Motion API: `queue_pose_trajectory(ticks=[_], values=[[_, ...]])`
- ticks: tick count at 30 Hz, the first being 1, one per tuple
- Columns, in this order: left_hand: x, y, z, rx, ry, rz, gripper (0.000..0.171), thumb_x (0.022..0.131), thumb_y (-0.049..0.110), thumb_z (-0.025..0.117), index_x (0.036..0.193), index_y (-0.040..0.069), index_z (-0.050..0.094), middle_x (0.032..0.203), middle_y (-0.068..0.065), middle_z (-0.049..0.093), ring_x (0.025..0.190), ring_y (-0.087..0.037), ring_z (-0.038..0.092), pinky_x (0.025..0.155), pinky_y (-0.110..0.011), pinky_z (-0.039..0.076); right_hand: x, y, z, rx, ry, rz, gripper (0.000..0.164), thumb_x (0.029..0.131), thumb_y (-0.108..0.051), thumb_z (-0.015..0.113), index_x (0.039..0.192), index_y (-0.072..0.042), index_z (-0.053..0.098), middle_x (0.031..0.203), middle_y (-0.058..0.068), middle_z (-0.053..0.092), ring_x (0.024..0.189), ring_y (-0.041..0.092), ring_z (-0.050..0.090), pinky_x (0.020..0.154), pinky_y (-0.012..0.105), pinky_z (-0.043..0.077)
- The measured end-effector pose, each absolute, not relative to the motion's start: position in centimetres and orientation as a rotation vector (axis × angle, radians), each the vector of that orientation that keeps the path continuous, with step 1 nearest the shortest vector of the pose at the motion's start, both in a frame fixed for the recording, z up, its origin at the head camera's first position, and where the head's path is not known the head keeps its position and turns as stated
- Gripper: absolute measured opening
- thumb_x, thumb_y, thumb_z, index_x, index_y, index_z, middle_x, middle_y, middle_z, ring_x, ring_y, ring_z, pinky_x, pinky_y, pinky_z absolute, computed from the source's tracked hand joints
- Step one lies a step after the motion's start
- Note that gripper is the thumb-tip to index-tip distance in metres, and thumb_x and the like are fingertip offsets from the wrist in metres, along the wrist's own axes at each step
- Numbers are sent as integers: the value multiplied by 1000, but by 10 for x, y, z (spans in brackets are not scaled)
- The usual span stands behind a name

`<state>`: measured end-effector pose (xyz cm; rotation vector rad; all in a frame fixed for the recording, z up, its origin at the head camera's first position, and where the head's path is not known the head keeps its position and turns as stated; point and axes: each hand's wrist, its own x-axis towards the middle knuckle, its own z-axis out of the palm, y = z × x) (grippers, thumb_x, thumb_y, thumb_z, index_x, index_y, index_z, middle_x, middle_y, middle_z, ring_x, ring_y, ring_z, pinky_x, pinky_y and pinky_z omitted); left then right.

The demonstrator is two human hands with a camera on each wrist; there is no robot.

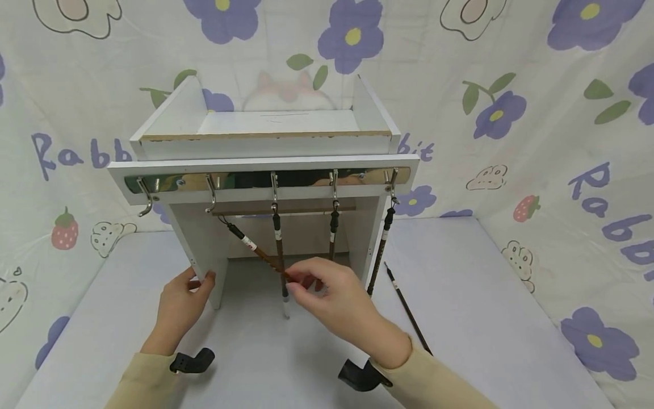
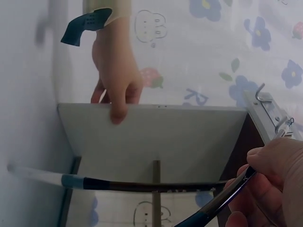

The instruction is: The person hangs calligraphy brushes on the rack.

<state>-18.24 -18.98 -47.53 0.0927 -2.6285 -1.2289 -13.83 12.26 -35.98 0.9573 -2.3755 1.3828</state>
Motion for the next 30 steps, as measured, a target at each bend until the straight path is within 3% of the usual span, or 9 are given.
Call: queue_pose_trajectory(ticks=[30], values=[[-182,-190,-474,95,-2633,-1248,46,97,40,53,136,15,56,128,-13,61,105,-32,63,67,-41,56,-141,105,-348,984,-2358,1329,16,89,-12,71,104,-15,70,92,-16,65,79,7,58,67,29,51]])
